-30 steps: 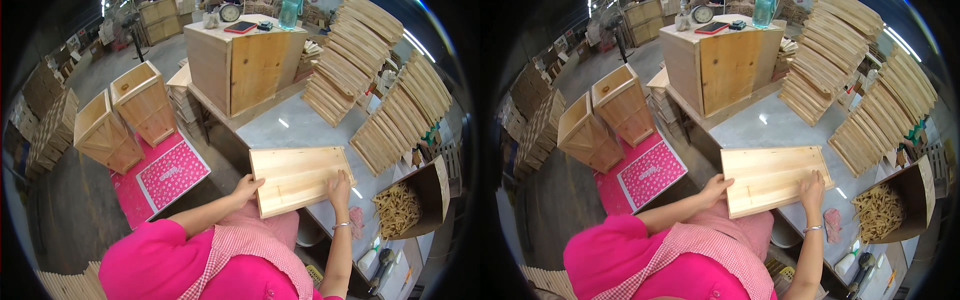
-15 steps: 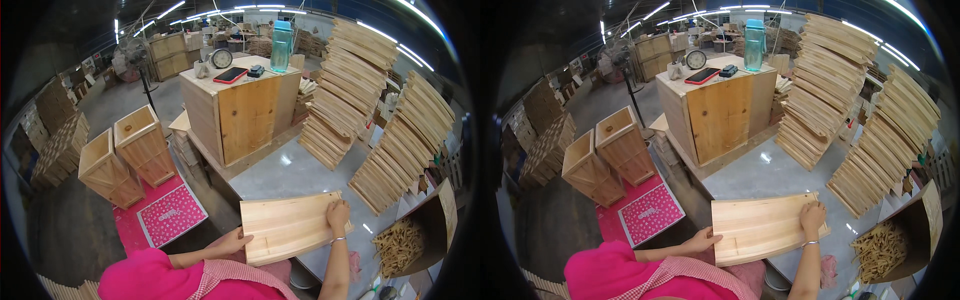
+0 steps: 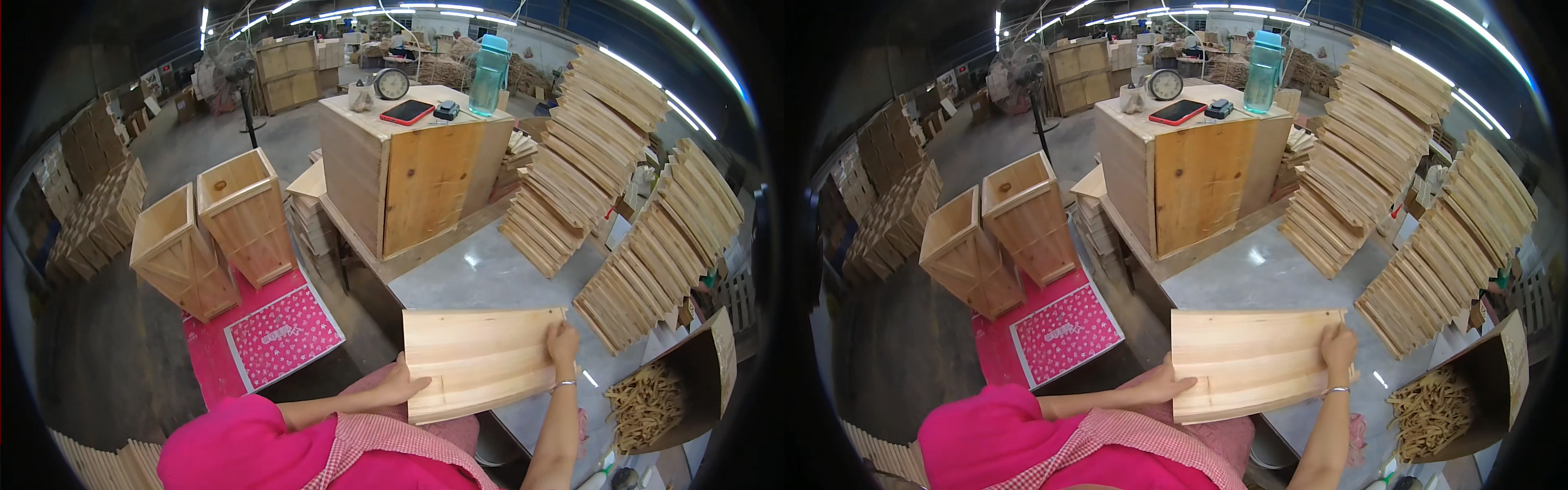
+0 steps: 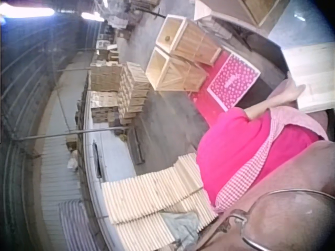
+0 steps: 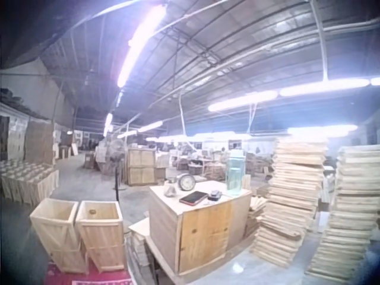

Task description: The recorder is assembling and gluing wooden panels together to create boxes in a workshop setting.

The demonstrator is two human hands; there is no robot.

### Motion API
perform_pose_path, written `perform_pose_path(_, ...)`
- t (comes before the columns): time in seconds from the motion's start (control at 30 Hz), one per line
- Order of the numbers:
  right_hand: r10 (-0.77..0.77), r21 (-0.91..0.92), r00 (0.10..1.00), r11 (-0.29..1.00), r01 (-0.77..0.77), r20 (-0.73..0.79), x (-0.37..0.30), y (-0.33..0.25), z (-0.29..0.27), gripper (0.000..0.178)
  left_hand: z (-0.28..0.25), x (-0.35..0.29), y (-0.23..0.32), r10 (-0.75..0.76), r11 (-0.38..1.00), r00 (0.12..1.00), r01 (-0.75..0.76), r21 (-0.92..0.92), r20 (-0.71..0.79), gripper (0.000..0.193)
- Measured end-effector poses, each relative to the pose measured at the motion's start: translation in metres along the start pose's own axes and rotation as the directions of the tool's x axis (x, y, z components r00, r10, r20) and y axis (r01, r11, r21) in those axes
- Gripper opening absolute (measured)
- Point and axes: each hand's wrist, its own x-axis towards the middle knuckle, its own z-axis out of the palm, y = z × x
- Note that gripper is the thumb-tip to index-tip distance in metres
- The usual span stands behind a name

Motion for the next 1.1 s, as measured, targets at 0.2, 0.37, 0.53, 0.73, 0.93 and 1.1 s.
perform_pose_path(0.2,-0.011,0.523,0.9,0.811,0.263,-0.436,0.012,-0.022,-0.022,0.052,-0.06,-0.022,0.084,0.261,0.954,0.896,-0.297,-0.047,-0.36,0.042)
perform_pose_path(0.37,0.219,0.937,0.933,0.272,0.221,-0.284,0.001,0.001,-0.027,0.049,-0.08,-0.02,0.083,0.512,0.857,0.84,-0.485,0.174,-0.177,0.028)
perform_pose_path(0.53,0.389,0.842,0.841,0.523,0.134,-0.375,-0.042,0.034,-0.003,0.057,-0.079,0.003,0.035,0.866,0.327,0.431,-0.871,0.366,0.254,0.038)
perform_pose_path(0.73,0.312,0.451,0.819,0.89,-0.074,-0.481,-0.113,0.092,0.003,0.039,-0.096,0.002,0.039,0.543,0.262,0.45,-0.893,0.366,0.709,0.057)
perform_pose_path(0.93,0.19,0.468,0.901,0.884,0.016,-0.389,-0.242,0.017,0.022,0.032,-0.058,0.025,0.0,0.651,0.041,0.357,-0.898,0.439,0.669,0.054)
perform_pose_path(1.1,0.195,0.375,0.973,0.917,-0.135,-0.126,-0.332,-0.014,0.043,0.028,-0.04,0.042,0.0,0.81,-0.043,0.265,-0.863,0.503,0.524,0.04)
